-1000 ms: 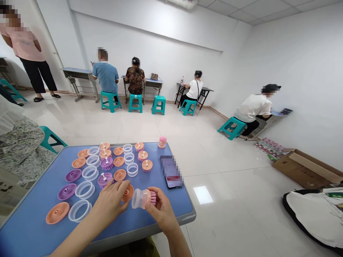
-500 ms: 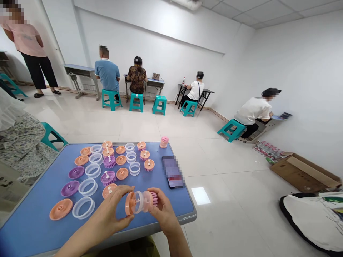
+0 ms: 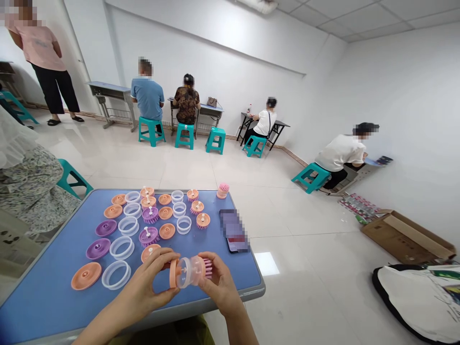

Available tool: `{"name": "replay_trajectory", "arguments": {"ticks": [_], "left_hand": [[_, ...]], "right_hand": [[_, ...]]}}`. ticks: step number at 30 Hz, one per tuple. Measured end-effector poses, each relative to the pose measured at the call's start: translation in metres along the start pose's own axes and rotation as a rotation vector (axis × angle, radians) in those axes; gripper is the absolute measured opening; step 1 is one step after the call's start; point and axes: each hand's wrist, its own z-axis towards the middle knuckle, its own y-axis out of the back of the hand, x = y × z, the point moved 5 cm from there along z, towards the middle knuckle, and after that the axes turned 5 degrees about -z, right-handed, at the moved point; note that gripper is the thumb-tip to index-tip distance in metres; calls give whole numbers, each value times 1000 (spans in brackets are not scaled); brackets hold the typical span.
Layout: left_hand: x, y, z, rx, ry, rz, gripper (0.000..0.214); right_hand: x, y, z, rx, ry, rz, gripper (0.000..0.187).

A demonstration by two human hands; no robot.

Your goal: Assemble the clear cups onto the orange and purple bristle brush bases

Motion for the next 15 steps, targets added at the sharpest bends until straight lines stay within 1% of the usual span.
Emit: {"name": "replay_trajectory", "arguments": {"ticks": [7, 15], "left_hand": [[2, 2, -1, -4, 13, 3, 46], [1, 0, -2, 27, 10, -14, 46]], "right_hand": [[0, 0, 0, 7, -7, -45, 39], [1, -2, 0, -2, -24, -92, 39]]}}
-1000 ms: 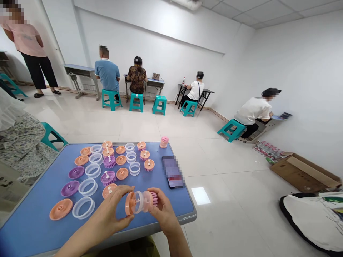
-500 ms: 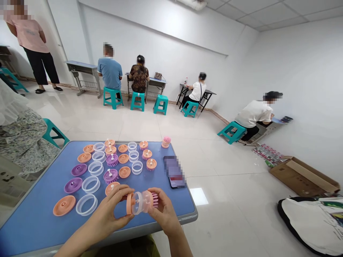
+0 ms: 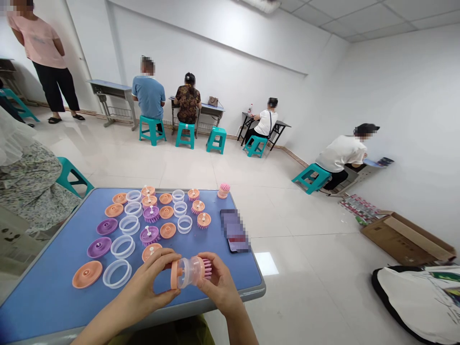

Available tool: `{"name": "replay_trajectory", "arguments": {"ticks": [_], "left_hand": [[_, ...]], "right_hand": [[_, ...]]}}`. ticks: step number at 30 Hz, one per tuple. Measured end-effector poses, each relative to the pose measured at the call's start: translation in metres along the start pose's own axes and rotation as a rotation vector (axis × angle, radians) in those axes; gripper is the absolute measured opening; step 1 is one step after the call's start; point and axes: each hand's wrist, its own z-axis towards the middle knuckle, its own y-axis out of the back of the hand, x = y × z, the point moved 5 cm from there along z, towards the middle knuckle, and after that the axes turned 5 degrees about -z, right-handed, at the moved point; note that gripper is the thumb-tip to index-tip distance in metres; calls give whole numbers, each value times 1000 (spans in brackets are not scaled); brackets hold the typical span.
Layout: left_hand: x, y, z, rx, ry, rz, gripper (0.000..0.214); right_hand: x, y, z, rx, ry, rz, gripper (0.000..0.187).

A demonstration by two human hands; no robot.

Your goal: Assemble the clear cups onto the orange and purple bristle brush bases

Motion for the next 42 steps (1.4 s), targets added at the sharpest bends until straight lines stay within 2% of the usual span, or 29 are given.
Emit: {"name": "replay_trajectory", "arguments": {"ticks": [18, 42], "left_hand": [[3, -2, -2, -9, -19, 17, 47], [6, -2, -3, 2, -15, 48, 51]], "right_hand": [[2, 0, -2, -16, -14, -19, 41], [7, 0, -2, 2, 36, -96, 40]]}}
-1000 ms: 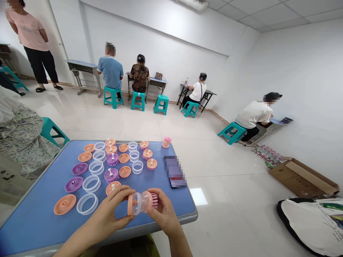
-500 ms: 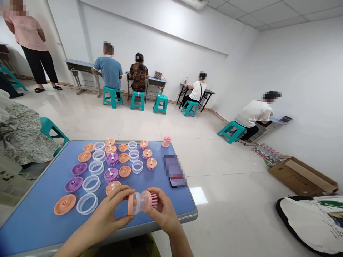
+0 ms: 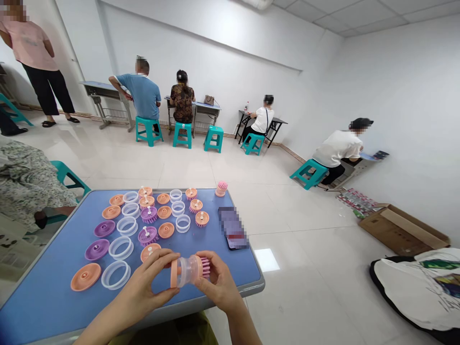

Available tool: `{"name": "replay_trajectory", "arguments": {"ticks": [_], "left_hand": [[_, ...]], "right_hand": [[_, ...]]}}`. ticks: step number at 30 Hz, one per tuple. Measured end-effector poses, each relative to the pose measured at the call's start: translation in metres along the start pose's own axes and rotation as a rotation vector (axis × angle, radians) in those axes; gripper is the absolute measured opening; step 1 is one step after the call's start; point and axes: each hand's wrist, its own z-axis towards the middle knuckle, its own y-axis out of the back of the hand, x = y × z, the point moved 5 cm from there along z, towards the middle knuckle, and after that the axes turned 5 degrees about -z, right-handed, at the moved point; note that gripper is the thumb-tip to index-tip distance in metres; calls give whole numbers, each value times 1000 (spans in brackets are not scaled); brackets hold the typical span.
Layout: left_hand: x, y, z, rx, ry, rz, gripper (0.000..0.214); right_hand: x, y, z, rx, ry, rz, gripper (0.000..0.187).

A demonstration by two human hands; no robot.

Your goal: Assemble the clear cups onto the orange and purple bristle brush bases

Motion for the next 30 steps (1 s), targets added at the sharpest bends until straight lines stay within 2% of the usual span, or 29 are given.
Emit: {"name": "replay_trajectory", "arguments": {"ticks": [9, 18, 30], "left_hand": [[2, 1, 1, -27, 31, 9, 49], [6, 0, -1, -1, 73, -23, 50], [5, 1, 0, 3, 53, -32, 47]], "right_hand": [[2, 2, 0, -7, 20, -9, 40], [3, 2, -3, 29, 18, -37, 40], [10, 3, -3, 54, 40, -129, 40]]}}
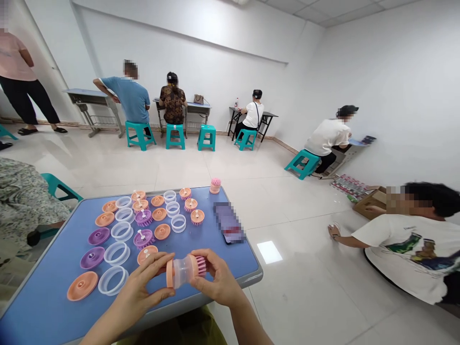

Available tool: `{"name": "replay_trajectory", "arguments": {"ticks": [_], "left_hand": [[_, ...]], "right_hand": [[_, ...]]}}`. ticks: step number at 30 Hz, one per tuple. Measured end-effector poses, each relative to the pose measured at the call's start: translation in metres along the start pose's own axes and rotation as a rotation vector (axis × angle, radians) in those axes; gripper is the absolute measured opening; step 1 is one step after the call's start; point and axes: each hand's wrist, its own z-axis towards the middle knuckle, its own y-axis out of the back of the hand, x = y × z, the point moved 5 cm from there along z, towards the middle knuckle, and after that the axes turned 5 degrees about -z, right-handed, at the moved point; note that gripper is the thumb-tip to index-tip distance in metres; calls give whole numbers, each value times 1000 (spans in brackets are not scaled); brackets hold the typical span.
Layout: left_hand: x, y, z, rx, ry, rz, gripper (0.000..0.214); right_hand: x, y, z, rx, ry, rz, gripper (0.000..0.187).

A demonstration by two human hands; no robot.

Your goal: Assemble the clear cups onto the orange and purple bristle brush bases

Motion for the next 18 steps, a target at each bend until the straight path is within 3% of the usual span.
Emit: {"name": "replay_trajectory", "arguments": {"ticks": [18], "left_hand": [[-4, -1, -1, -12, -55, 15, 47]], "right_hand": [[1, -1, 0, 11, -8, -41, 40]]}}
